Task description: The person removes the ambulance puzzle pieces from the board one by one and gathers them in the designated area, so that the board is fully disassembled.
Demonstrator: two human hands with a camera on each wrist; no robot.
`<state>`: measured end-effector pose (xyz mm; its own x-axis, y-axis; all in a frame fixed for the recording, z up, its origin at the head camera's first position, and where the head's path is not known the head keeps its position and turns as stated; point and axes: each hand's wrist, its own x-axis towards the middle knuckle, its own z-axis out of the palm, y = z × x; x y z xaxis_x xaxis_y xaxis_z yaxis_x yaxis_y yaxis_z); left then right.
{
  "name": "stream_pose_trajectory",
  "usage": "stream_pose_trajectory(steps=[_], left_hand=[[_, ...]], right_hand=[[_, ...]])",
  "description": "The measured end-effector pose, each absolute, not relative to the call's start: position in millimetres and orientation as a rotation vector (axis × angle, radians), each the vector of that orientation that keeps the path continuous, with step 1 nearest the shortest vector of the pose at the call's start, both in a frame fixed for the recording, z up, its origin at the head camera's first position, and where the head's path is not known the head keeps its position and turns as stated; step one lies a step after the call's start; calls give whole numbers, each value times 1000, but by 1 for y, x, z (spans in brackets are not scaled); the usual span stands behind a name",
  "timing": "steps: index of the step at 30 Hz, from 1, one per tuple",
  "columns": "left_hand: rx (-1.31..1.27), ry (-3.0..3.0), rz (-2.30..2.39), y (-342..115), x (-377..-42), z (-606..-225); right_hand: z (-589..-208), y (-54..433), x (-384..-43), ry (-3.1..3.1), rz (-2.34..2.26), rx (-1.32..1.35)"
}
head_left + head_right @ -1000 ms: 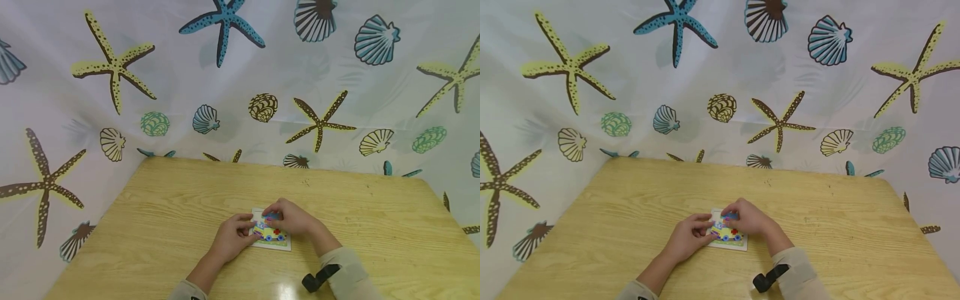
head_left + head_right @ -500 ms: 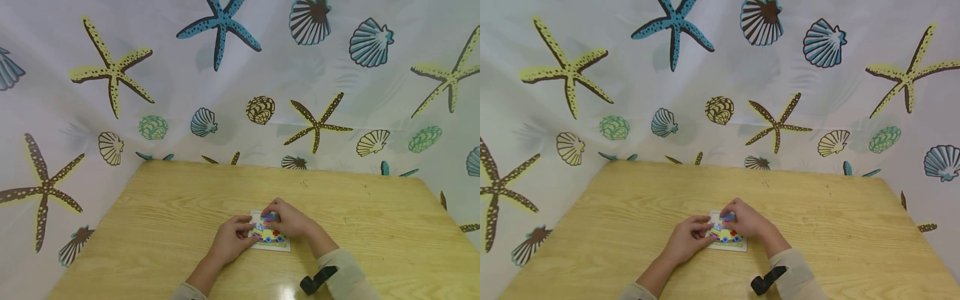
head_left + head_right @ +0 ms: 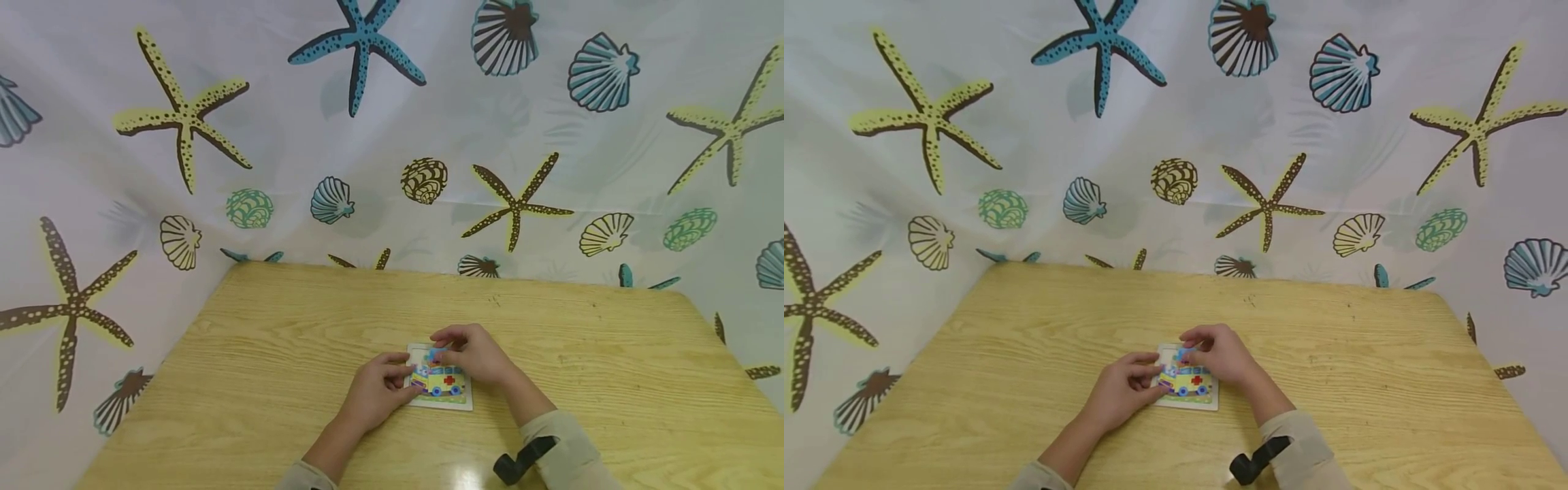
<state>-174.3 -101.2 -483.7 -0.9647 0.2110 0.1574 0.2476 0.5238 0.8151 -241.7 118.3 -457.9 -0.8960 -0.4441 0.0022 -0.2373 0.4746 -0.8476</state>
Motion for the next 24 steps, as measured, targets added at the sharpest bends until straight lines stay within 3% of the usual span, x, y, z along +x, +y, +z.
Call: stream_pose_trajectory(steps=[13,24], left_hand=[[-409,-2688,-1460,-104,-173,-487],[-404,-2691,-1463,-102,-175,-484]], right_hand=[[-461,124,-241,2498,-1344,-574],[-453,144,-242,2342,-1551,-330]])
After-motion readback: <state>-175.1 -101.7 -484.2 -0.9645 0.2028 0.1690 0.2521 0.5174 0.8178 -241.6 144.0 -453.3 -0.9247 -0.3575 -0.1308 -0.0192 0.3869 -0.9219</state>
